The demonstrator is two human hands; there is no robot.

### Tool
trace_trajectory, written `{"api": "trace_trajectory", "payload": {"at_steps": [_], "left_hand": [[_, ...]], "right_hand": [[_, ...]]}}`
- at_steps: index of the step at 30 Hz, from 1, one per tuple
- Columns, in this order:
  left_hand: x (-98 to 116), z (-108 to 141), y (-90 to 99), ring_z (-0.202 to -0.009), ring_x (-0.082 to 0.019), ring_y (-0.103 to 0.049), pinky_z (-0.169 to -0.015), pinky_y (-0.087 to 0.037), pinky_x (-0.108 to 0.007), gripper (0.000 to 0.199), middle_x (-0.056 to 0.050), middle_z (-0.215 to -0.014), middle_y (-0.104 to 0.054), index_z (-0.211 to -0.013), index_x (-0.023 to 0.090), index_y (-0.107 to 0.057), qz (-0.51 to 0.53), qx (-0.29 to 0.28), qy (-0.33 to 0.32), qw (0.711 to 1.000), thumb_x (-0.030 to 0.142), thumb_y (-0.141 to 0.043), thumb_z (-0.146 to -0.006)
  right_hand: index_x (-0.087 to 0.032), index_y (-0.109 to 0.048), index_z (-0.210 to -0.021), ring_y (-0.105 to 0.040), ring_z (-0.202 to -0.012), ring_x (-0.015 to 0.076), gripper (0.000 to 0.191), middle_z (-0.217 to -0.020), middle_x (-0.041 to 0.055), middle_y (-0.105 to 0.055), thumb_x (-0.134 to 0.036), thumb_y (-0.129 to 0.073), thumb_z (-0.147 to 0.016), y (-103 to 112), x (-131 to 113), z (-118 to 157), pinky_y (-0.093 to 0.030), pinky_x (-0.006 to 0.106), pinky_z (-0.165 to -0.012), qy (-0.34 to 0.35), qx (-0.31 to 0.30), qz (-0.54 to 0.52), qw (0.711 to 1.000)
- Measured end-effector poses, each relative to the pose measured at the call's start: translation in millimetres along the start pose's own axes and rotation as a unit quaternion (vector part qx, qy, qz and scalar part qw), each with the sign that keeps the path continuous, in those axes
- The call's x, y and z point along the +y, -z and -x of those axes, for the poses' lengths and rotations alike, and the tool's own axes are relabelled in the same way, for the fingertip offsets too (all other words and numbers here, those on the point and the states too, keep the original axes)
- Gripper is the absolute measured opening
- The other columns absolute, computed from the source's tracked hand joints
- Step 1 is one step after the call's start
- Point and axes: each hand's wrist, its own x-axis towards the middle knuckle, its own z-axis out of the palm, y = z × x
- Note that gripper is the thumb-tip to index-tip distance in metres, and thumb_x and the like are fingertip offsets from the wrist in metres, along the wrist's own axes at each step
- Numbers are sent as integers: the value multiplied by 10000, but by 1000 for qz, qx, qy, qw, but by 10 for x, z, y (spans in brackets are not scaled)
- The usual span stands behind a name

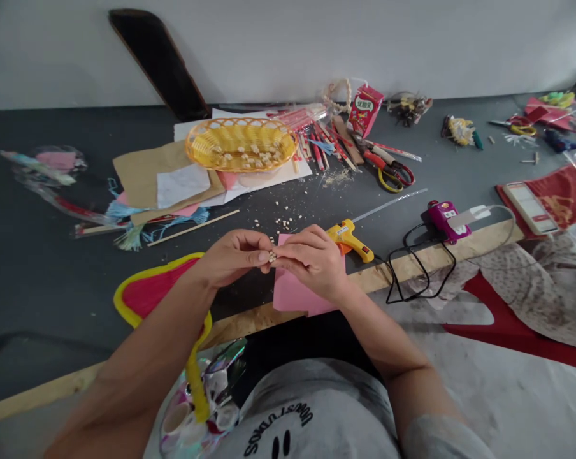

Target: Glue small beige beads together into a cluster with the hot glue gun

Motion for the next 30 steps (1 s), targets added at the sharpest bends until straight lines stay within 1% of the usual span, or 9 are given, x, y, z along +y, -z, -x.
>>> {"api": "trace_trajectory", "payload": {"at_steps": [6, 13, 17, 21, 24, 27, 30], "left_hand": [[26, 1, 10, -553, -103, -581, -596, -457, -215, 315, -33, -585, -675, -661, 131, -729, -42, -36, 26, 998, 418, -856, -683], [38, 0, 4, -546, -111, -571, -572, -456, -218, 325, -32, -570, -663, -657, 138, -734, -63, -50, 40, 996, 439, -857, -663], [38, 10, 19, -539, -102, -572, -565, -457, -208, 308, -32, -573, -667, -661, 139, -743, -38, -46, 35, 998, 420, -869, -653], [27, 11, 25, -533, -105, -574, -549, -457, -207, 315, -42, -580, -675, -660, 135, -744, -39, -32, 31, 998, 422, -875, -650], [9, 1, 20, -543, -112, -584, -555, -464, -212, 334, -47, -595, -688, -655, 136, -742, -47, -31, 33, 998, 441, -877, -640], [-10, -9, 23, -557, -116, -590, -573, -469, -218, 350, -49, -601, -694, -653, 134, -742, -48, -29, 29, 998, 458, -874, -641], [-15, -11, 28, -586, -127, -605, -602, -476, -229, 363, -57, -621, -707, -696, 134, -766, -46, -19, 19, 999, 476, -873, -637]], "right_hand": [[-239, -744, -864, -659, -763, 150, 93, -783, 8, -755, -333, -746, -866, 52, 22, 4, -546, 324, -707, 40, -25, -28, 998], [-243, -734, -905, -662, -788, 146, 77, -807, 6, -753, -308, -748, -865, 74, 49, 17, -545, 323, -742, 40, -56, -49, 996], [-230, -710, -970, -673, -794, 156, 175, -845, 20, -761, -343, -761, -847, 79, 61, 12, -542, 325, -751, 46, -55, -60, 996], [-222, -697, -1059, -683, -823, 177, 278, -864, 31, -759, -360, -776, -831, 71, 17, 30, -542, 339, -760, 33, -50, -63, 996], [-226, -696, -1089, -690, -834, 174, 254, -882, 33, -761, -299, -758, -853, 47, -30, 55, -549, 336, -759, 24, -47, -63, 997], [-233, -704, -1074, -693, -818, 165, 199, -852, 22, -759, -245, -730, -877, 26, -57, 73, -556, 326, -740, 19, -34, -56, 998], [-238, -718, -1031, -700, -791, 163, 134, -841, 21, -758, -244, -703, -898, 24, -67, 78, -567, 331, -722, 9, -24, -35, 999]]}}
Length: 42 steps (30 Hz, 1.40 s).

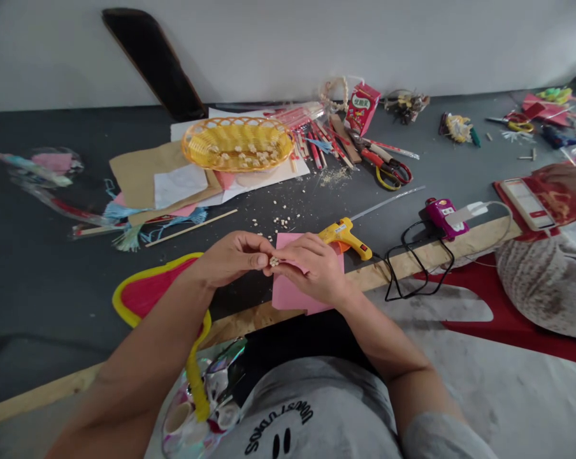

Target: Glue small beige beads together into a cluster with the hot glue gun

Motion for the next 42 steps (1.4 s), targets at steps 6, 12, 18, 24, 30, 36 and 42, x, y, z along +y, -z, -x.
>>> {"api": "trace_trajectory", "payload": {"at_steps": [6, 12, 18, 24, 30, 36, 42], "left_hand": [[22, 11, -26, -620, -118, -622, -648, -485, -227, 283, -42, -682, -735, -731, 163, -791, 13, 17, 1, 1000, 394, -902, -612], [34, 25, -33, -610, -112, -615, -633, -482, -215, 222, -43, -660, -726, -667, 154, -771, -4, 6, -1, 1000, 353, -869, -671], [50, 22, -29, -606, -112, -620, -634, -491, -215, 227, -38, -648, -724, -655, 149, -759, -21, -3, -7, 1000, 350, -862, -680], [80, 31, -43, -600, -105, -618, -622, -487, -202, 268, -31, -626, -714, -639, 136, -747, -28, 7, 2, 1000, 367, -883, -642], [79, 36, -17, -556, -106, -607, -578, -484, -207, 287, -29, -605, -702, -664, 137, -747, -14, -3, 21, 1000, 382, -889, -624], [80, 37, -8, -543, -101, -594, -577, -473, -203, 250, -26, -580, -688, -644, 140, -741, -34, -28, 3, 999, 354, -870, -657], [62, 45, 2, -553, -99, -596, -582, -469, -196, 228, -24, -588, -696, -663, 148, -749, -40, -36, -1, 999, 347, -859, -677]], "right_hand": [[-220, -716, -1013, -705, -762, 161, 118, -821, 27, -757, -192, -690, -901, 0, -8, 4, -572, 320, -698, 22, 29, 40, 999], [-204, -723, -972, -692, -749, 161, 105, -788, 25, -752, -188, -734, -869, -24, -3, 12, -572, 324, -715, 33, 31, 36, 998], [-226, -724, -941, -701, -737, 147, 49, -786, 3, -753, -239, -717, -893, -30, -15, 11, -573, 316, -701, 19, 30, 27, 999], [-218, -722, -952, -691, -727, 144, 69, -771, 9, -745, -192, -713, -888, -43, -32, -3, -562, 298, -690, 4, 34, -15, 999], [-195, -709, -1021, -690, -780, 167, 178, -826, 46, -756, -262, -750, -861, -9, -10, -12, -580, 320, -728, 8, 3, -56, 998], [-196, -718, -1056, -694, -795, 153, 182, -845, 47, -760, -223, -730, -877, 21, -12, -4, -588, 305, -737, 6, -3, -103, 995], [-198, -729, -1007, -692, -767, 139, 139, -806, 36, -747, -173, -730, -871, 10, -11, -6, -582, 295, -723, 5, 4, -121, 993]]}}
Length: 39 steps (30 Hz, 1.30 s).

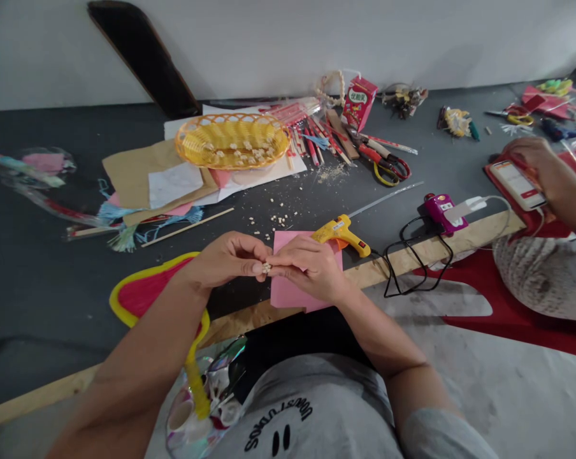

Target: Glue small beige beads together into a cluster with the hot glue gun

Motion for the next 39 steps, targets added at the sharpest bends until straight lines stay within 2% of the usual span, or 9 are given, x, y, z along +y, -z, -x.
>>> {"api": "trace_trajectory", "payload": {"at_steps": [12, 16, 19, 24, 29, 39], "left_hand": [[7, -3, -5, -556, -99, -592, -586, -476, -206, 291, -22, -592, -688, -644, 140, -737, -13, 12, -3, 1000, 399, -869, -659], [14, -2, 4, -573, -104, -598, -596, -478, -211, 296, -24, -605, -692, -646, 138, -733, -6, 15, 9, 1000, 400, -871, -653], [21, -3, -2, -591, -102, -608, -618, -482, -205, 289, -22, -615, -700, -652, 140, -738, 8, 11, 13, 1000, 391, -880, -642], [1, -20, -27, -569, -106, -610, -607, -495, -211, 326, -34, -607, -708, -676, 135, -757, 28, 23, 12, 999, 426, -892, -620], [-3, -23, -61, -599, -130, -648, -628, -521, -235, 362, -59, -677, -749, -779, 153, -799, 76, 55, -4, 996, 429, -918, -577], [30, -13, -94, -571, -119, -618, -609, -500, -223, 266, -48, -616, -720, -657, 141, -771, 48, 56, -15, 997, 371, -899, -621]], "right_hand": [[-205, -731, -1026, -700, -776, 148, 141, -816, 36, -761, -213, -721, -885, 3, 17, -7, -588, 306, -734, -2, -2, 4, 1000], [-197, -724, -1078, -696, -820, 168, 240, -853, 53, -767, -333, -723, -881, 44, 18, 0, -592, 318, -749, -10, -29, 22, 999], [-189, -709, -1128, -697, -827, 166, 272, -881, 61, -764, -322, -714, -890, 56, 10, 8, -595, 315, -758, -25, -41, 24, 999], [-207, -719, -1063, -708, -830, 155, 181, -864, 41, -762, -188, -714, -884, 30, -22, 13, -594, 282, -729, -13, -10, 28, 999], [-216, -716, -975, -694, -776, 154, 102, -816, 26, -738, -194, -723, -876, 19, -48, 6, -583, 304, -721, -35, 42, 69, 996], [-215, -712, -975, -691, -788, 155, 95, -822, 31, -724, -201, -720, -881, -49, -30, 48, -578, 297, -698, -28, 37, 89, 995]]}}
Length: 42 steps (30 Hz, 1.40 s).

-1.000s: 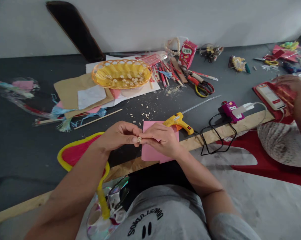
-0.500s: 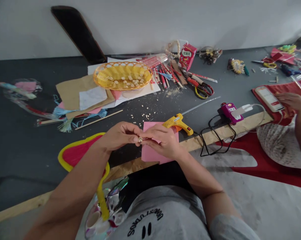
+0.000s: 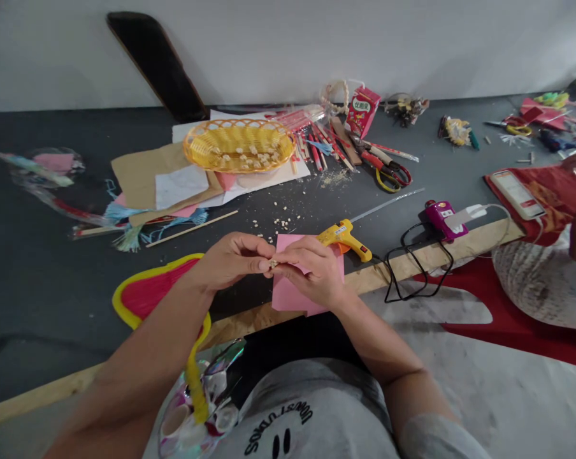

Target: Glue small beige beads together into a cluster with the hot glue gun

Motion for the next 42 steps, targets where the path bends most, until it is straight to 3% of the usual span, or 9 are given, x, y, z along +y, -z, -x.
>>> {"api": "trace_trajectory", "payload": {"at_steps": [4, 8, 11, 13, 19, 24, 35, 38, 42], "left_hand": [[-17, -4, 10, -580, -109, -624, -618, -498, -210, 255, -44, -619, -721, -653, 138, -768, 7, -14, -9, 1000, 360, -894, -641], [-28, 4, 40, -566, -112, -628, -587, -502, -213, 287, -45, -623, -723, -659, 135, -768, 22, 26, -11, 999, 365, -925, -589], [-18, 1, 102, -541, -119, -624, -569, -513, -231, 326, -38, -591, -710, -669, 148, -769, 72, 112, -54, 990, 368, -956, -517], [-6, -14, 150, -547, -117, -622, -585, -527, -240, 327, -21, -573, -694, -655, 163, -757, 119, 163, -96, 975, 352, -968, -492], [-13, -84, 194, -536, -100, -583, -573, -516, -246, 296, -5, -560, -655, -629, 150, -729, 165, 184, -143, 958, 294, -963, -518], [-54, -115, 181, -544, -99, -597, -576, -534, -242, 292, -4, -569, -663, -668, 154, -748, 164, 180, -133, 961, 261, -966, -506], [-91, -135, 104, -553, -96, -665, -582, -556, -189, 324, -14, -631, -727, -658, 153, -750, 114, 192, -86, 971, 276, -978, -462], [-75, -146, 72, -551, -101, -662, -576, -543, -190, 343, -16, -614, -718, -654, 147, -745, 99, 203, -81, 971, 304, -979, -458], [-20, -172, -39, -545, -96, -635, -572, -511, -191, 338, -19, -597, -701, -646, 135, -742, 68, 191, -53, 978, 332, -967, -490]], "right_hand": [[-229, -709, -993, -687, -761, 145, 110, -817, 15, -721, -193, -708, -888, -68, 9, 17, -574, 283, -674, -1, 21, -13, 1000], [-224, -660, -1171, -687, -834, 168, 298, -928, 47, -741, -264, -725, -882, 19, 8, -3, -582, 317, -752, 2, -24, 5, 1000], [-244, -571, -1325, -681, -867, 186, 438, -990, 55, -737, -315, -687, -909, 291, 50, 22, -577, 358, -808, -31, -20, 72, 997], [-251, -616, -1252, -675, -887, 197, 318, -1009, 59, -737, -281, -634, -936, 530, 122, 86, -563, 382, -843, -85, 9, 148, 985], [-202, -675, -1146, -656, -1017, 293, 274, -1088, 126, -735, -350, -636, -918, 964, 423, 411, -530, 493, -912, -154, -101, 329, 926], [-190, -667, -1175, -662, -1016, 287, 266, -1091, 133, -729, -253, -575, -934, 955, 580, 520, -528, 503, -933, -178, -116, 331, 919], [-157, -693, -1130, -641, -1016, 311, 275, -1074, 156, -729, -231, -564, -899, 1132, 1034, 280, -511, 494, -930, -215, -72, 363, 904], [-166, -671, -1208, -619, -1070, 335, 334, -1154, 169, -699, -275, -593, -901, 1104, 931, 116, -487, 531, -962, -191, -39, 379, 905], [-252, -674, -1198, -637, -1081, 274, 278, -1130, 98, -721, -301, -606, -933, 857, 510, -199, -518, 459, -955, -74, -63, 227, 969]]}}
